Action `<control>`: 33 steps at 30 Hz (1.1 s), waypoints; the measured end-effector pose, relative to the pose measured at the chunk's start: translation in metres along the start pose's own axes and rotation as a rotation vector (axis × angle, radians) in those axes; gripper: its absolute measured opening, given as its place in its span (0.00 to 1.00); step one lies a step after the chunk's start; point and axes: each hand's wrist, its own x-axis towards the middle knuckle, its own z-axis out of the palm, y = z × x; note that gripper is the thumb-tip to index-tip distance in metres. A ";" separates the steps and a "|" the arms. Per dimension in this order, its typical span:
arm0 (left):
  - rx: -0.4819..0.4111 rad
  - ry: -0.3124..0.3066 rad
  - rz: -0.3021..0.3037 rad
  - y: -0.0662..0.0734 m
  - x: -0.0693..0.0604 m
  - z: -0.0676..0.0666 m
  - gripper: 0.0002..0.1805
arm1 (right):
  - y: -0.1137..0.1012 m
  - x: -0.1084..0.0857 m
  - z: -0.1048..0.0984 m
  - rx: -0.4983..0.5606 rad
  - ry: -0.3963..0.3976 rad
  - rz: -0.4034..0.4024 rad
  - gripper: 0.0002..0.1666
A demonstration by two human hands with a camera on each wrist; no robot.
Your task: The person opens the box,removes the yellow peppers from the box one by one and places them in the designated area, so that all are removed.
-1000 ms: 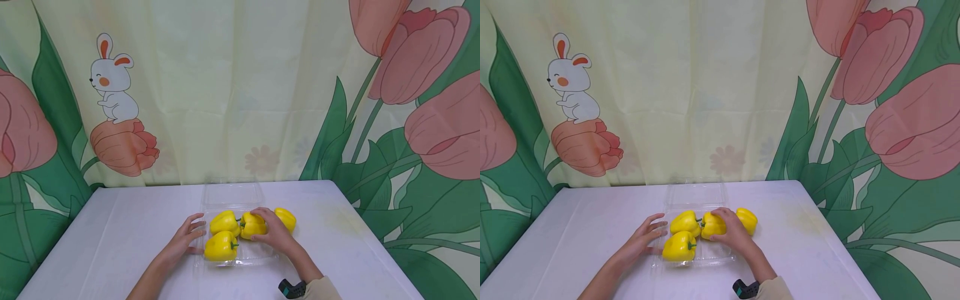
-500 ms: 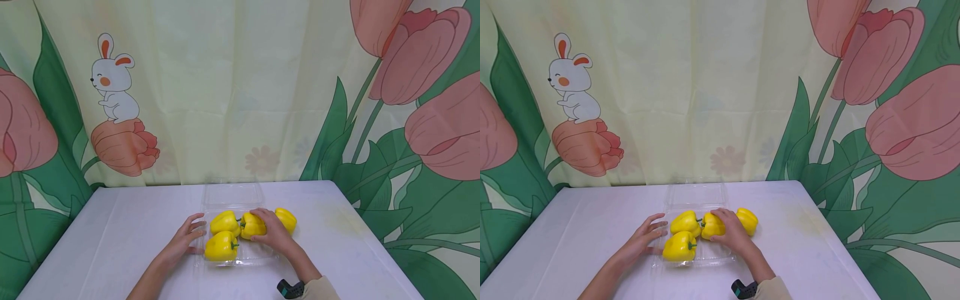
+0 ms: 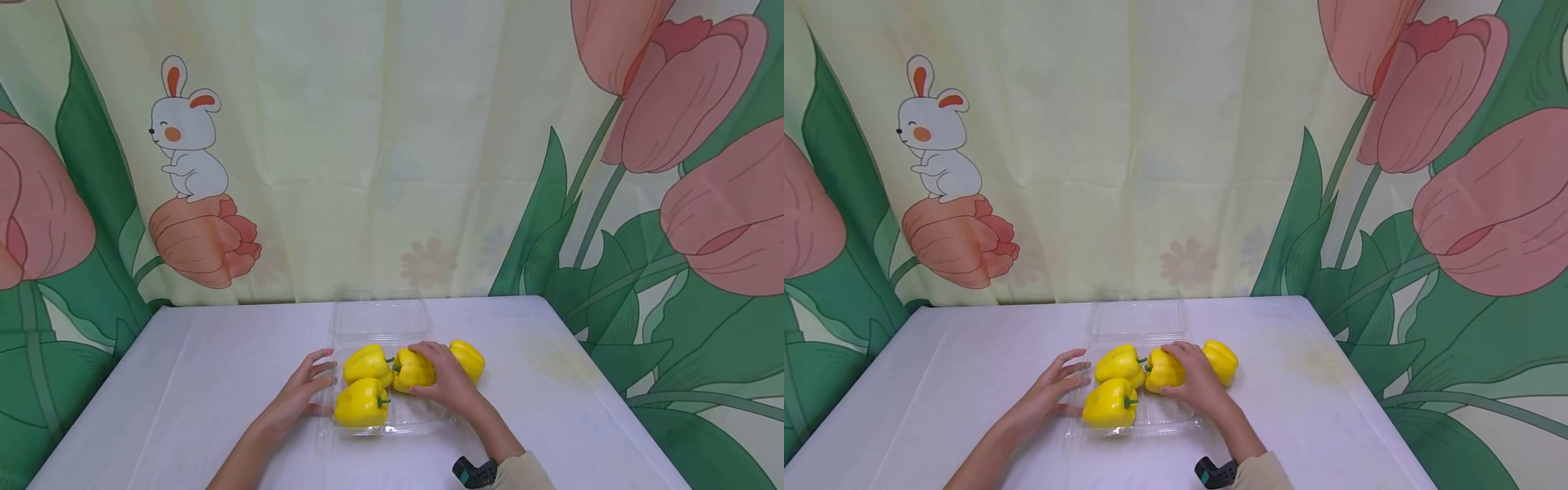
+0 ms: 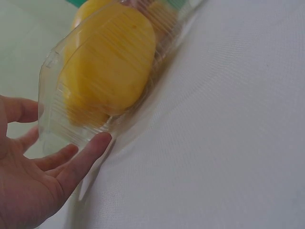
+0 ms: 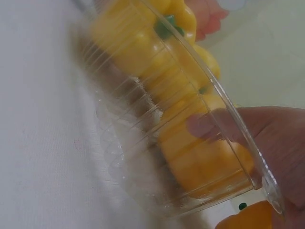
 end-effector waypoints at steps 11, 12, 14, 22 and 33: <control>0.001 -0.003 0.003 0.000 -0.001 0.000 0.29 | 0.002 -0.001 -0.001 0.013 0.021 -0.023 0.41; 0.001 -0.002 0.002 0.000 -0.001 0.000 0.29 | 0.002 -0.001 -0.001 0.015 0.022 -0.025 0.41; 0.000 -0.001 0.001 0.000 -0.001 0.000 0.29 | 0.003 -0.001 -0.001 0.020 0.024 -0.029 0.41; 0.000 0.008 0.001 0.000 0.000 0.001 0.29 | 0.003 -0.001 -0.003 0.002 0.034 -0.046 0.41; -0.009 0.000 0.006 0.000 -0.001 0.000 0.29 | 0.003 -0.003 -0.005 -0.011 0.061 -0.050 0.41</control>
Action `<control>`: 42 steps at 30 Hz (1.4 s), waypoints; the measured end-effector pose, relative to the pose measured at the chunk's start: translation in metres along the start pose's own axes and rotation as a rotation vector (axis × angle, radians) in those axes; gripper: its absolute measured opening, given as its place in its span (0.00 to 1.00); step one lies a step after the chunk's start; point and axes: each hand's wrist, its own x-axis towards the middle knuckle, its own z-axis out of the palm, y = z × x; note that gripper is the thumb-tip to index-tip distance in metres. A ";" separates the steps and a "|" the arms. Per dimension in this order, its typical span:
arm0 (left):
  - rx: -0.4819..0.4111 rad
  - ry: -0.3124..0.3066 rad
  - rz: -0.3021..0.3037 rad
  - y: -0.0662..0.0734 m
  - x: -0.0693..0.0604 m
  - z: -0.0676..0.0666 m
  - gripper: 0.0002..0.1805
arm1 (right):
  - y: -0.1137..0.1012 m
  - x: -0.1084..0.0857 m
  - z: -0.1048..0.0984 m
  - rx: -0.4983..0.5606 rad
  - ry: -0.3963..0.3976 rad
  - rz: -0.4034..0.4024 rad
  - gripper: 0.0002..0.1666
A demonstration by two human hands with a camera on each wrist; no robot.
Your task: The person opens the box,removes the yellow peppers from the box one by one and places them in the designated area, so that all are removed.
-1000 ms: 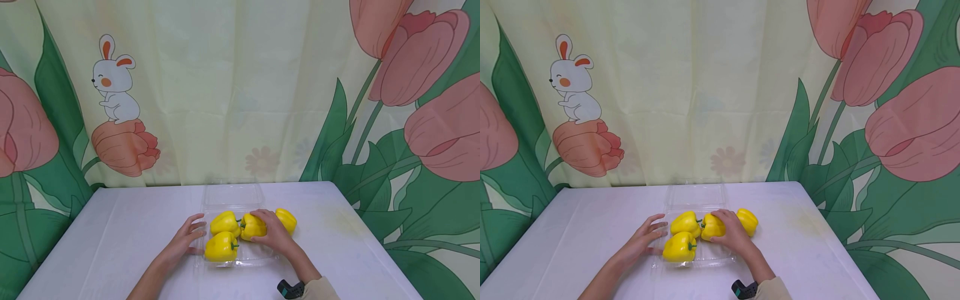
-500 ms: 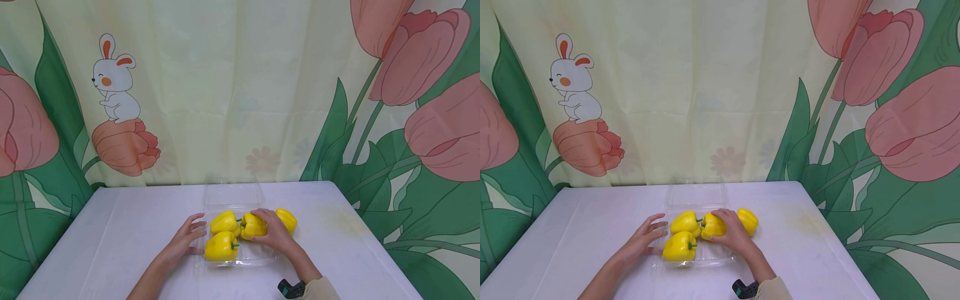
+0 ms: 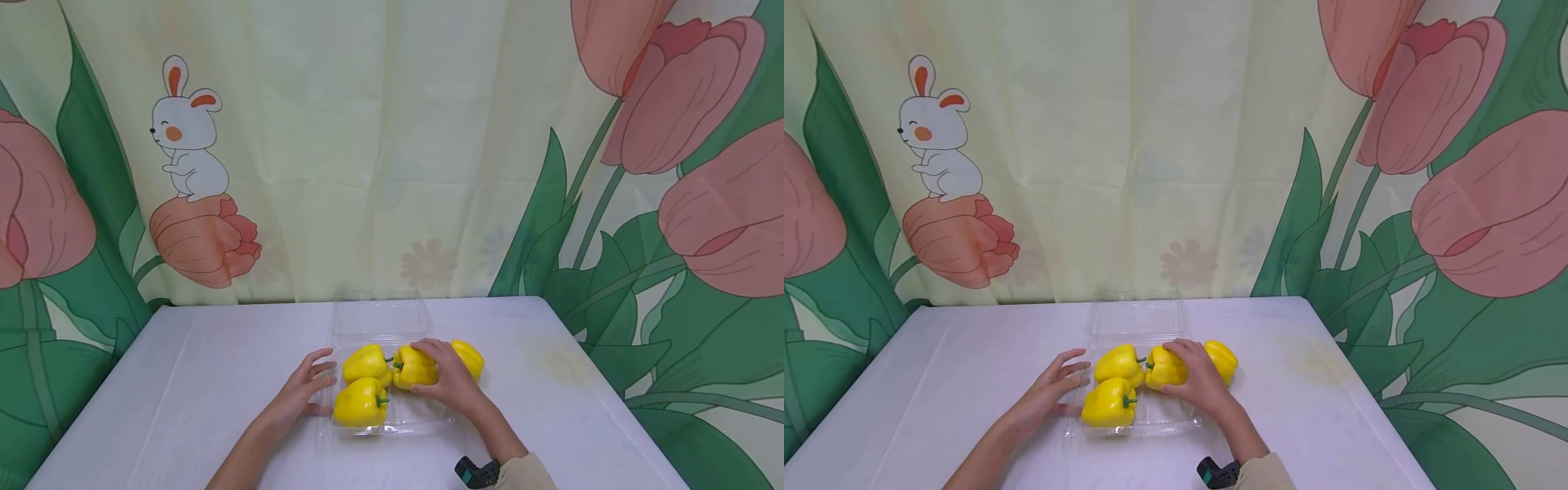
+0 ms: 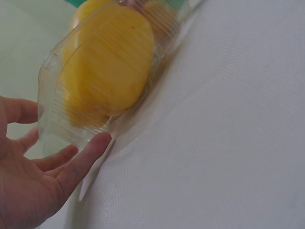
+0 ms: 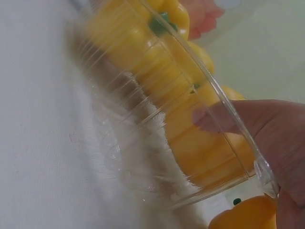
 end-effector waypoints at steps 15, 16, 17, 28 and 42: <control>0.011 0.013 -0.005 0.002 -0.002 0.002 0.29 | 0.001 -0.004 -0.002 0.022 0.061 -0.035 0.41; 0.012 0.015 -0.004 0.002 -0.002 0.002 0.29 | 0.001 -0.004 -0.002 0.020 0.065 -0.038 0.41; 0.013 0.016 -0.002 0.002 -0.001 0.002 0.28 | 0.001 -0.004 -0.002 0.022 0.069 -0.040 0.41; 0.034 0.054 0.020 0.003 -0.001 0.003 0.28 | 0.002 -0.004 -0.006 0.054 0.073 -0.017 0.41; 0.053 0.072 0.039 0.003 -0.001 0.002 0.27 | 0.002 -0.005 -0.011 0.045 0.106 -0.034 0.41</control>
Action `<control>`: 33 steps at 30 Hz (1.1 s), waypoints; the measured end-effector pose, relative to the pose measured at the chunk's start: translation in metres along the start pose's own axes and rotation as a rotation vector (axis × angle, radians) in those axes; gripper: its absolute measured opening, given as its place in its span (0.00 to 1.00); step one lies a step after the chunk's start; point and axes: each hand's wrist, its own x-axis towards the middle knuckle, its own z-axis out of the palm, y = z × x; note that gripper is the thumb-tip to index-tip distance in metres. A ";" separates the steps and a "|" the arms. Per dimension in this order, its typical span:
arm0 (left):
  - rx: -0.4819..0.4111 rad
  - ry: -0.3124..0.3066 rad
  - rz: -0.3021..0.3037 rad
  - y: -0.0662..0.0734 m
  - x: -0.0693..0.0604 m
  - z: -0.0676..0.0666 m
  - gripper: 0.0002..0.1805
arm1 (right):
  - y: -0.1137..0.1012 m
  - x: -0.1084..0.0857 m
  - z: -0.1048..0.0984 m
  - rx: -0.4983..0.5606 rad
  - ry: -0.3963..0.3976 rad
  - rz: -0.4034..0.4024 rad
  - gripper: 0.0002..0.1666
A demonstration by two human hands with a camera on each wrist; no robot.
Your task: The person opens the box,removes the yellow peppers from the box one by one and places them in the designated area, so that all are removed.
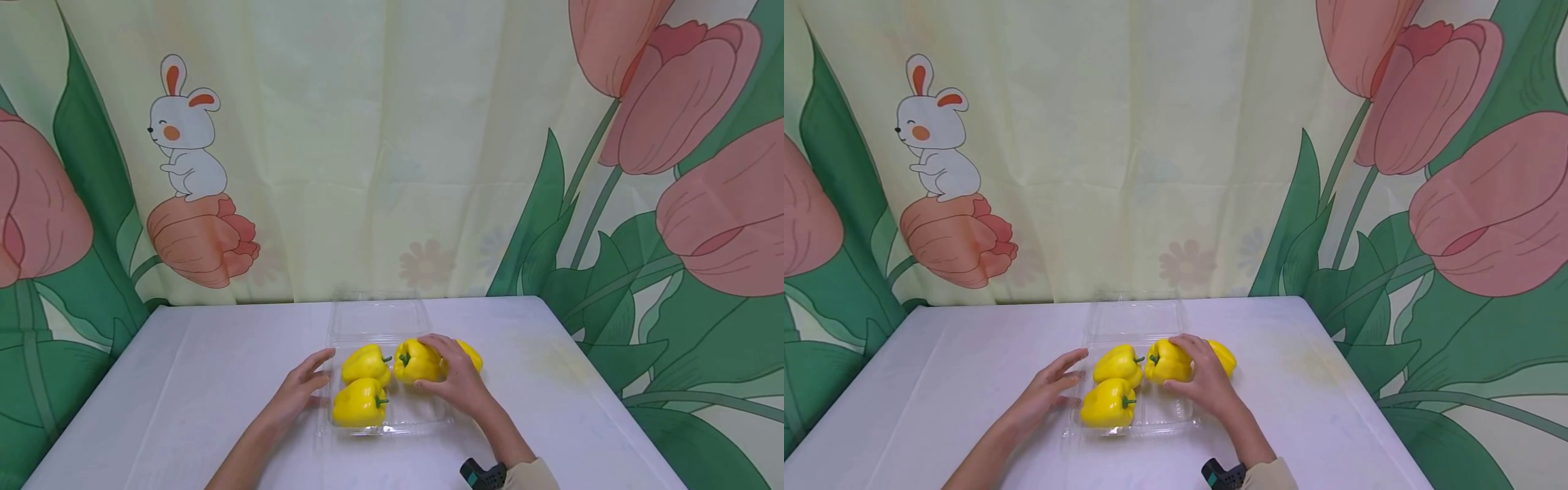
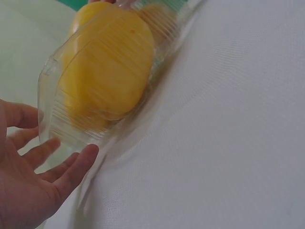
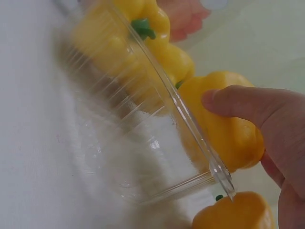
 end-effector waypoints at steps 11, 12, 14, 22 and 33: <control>0.041 -0.013 -0.008 0.001 -0.002 0.001 0.28 | 0.003 -0.001 -0.007 0.028 0.034 -0.037 0.42; 0.039 -0.013 -0.011 0.001 -0.002 0.001 0.28 | 0.003 -0.001 -0.008 0.027 0.033 -0.038 0.42; 0.036 -0.011 -0.015 0.001 -0.002 0.001 0.28 | 0.002 -0.001 -0.009 0.032 0.032 -0.039 0.42; 0.021 -0.006 -0.028 0.002 -0.003 0.002 0.28 | -0.001 0.000 -0.015 0.029 0.051 -0.028 0.41; 0.010 -0.022 -0.022 0.002 -0.003 -0.001 0.28 | 0.000 -0.001 -0.021 0.031 0.066 -0.039 0.40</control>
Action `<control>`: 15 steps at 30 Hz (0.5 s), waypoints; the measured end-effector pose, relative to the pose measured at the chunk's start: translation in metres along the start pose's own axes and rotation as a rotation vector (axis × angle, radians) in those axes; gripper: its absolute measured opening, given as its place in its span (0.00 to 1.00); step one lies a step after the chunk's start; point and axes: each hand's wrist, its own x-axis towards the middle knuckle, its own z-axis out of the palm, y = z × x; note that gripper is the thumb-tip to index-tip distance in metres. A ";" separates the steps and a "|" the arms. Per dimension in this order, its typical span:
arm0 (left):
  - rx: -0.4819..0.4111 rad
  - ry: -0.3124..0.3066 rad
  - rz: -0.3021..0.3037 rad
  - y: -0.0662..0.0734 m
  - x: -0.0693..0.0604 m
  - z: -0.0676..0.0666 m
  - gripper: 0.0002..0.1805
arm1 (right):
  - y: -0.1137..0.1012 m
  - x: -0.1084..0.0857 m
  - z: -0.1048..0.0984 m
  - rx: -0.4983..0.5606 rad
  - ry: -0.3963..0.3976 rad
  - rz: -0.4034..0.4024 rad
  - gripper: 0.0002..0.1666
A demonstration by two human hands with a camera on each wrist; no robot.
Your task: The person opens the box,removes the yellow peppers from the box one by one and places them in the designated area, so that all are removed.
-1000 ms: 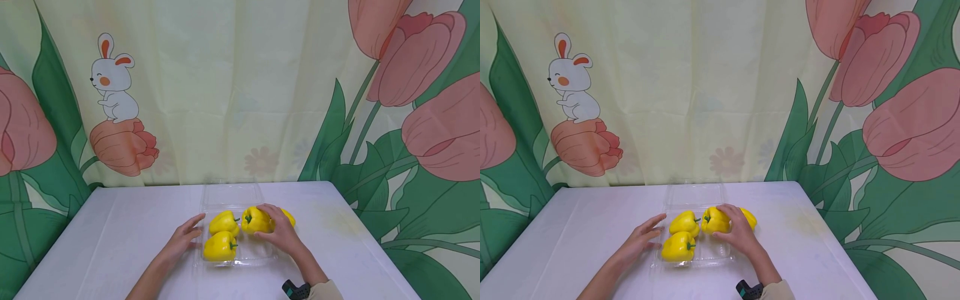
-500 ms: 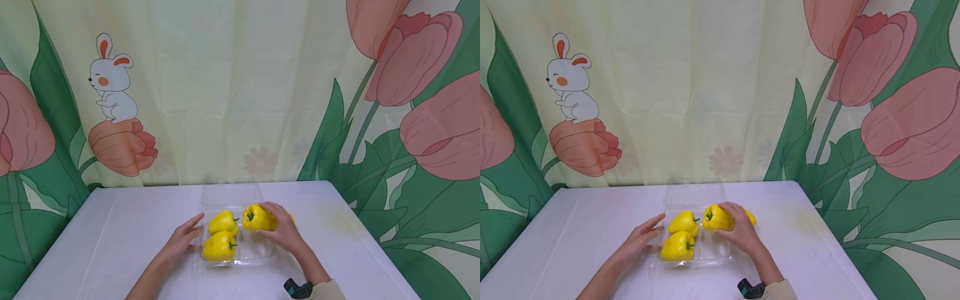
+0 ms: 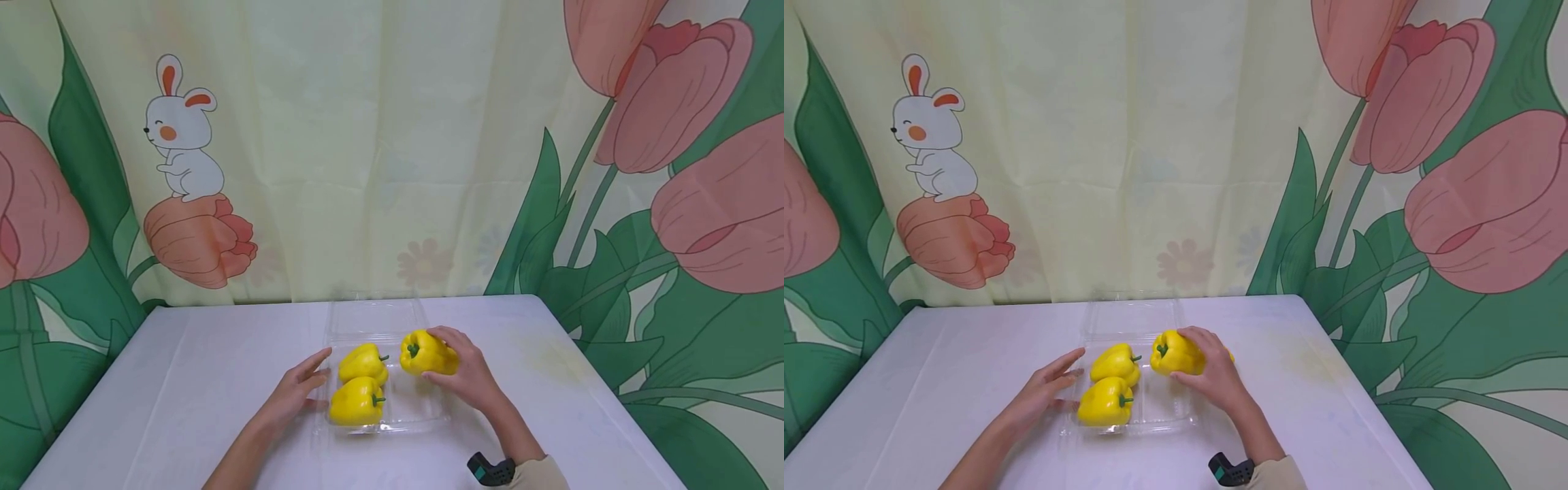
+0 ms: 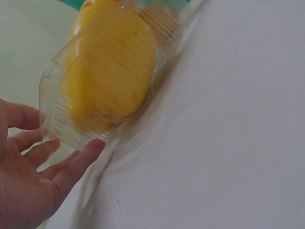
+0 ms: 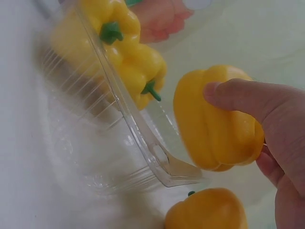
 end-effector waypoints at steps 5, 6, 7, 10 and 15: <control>-0.025 -0.023 0.017 0.000 0.001 -0.001 0.29 | 0.000 0.000 -0.004 0.002 0.015 -0.013 0.41; -0.026 -0.024 0.019 0.000 0.001 -0.001 0.29 | 0.000 -0.001 -0.004 0.002 0.016 -0.012 0.41; -0.026 -0.024 0.020 0.000 0.001 -0.001 0.29 | 0.000 -0.001 -0.005 0.000 0.017 -0.012 0.41; -0.024 -0.018 0.019 0.000 0.001 -0.001 0.29 | 0.001 -0.001 -0.006 0.001 0.015 -0.009 0.41; -0.034 -0.012 0.015 0.000 0.002 0.000 0.29 | 0.003 -0.003 -0.008 0.007 0.014 -0.002 0.41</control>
